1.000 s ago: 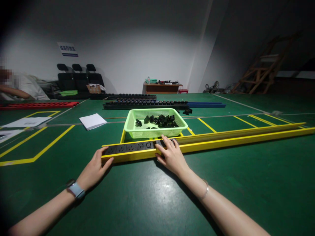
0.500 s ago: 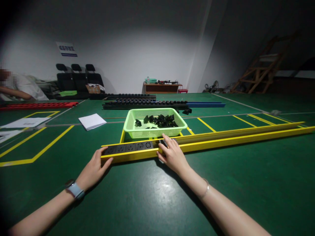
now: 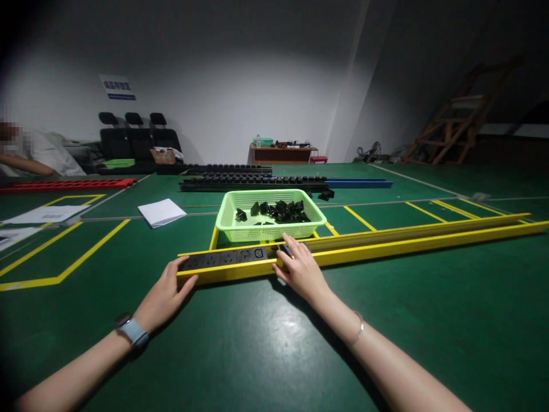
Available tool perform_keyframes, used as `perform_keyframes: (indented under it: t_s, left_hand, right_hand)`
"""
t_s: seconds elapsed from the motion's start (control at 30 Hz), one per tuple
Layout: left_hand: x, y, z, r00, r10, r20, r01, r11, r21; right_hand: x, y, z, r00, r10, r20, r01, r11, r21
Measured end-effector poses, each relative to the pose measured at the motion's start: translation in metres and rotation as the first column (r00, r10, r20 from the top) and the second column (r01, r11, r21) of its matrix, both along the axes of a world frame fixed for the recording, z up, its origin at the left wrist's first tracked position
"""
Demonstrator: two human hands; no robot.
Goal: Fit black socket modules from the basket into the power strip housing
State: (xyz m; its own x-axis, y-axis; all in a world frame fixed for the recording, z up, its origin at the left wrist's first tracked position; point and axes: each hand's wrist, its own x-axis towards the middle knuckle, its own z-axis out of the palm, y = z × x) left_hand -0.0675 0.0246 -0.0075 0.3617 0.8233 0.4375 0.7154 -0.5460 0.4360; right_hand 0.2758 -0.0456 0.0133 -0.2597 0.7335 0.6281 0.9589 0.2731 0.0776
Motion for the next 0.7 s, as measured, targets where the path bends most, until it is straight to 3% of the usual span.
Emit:
perform_keyframes:
  t_s: [0.7]
  left_hand:
    - [-0.001,0.001,-0.003,1.000,-0.001,-0.002,0.001,1.000,0.013]
  right_hand:
    - [0.011,-0.002,-0.013,1.000,-0.004,-0.021,0.004,1.000,-0.011]
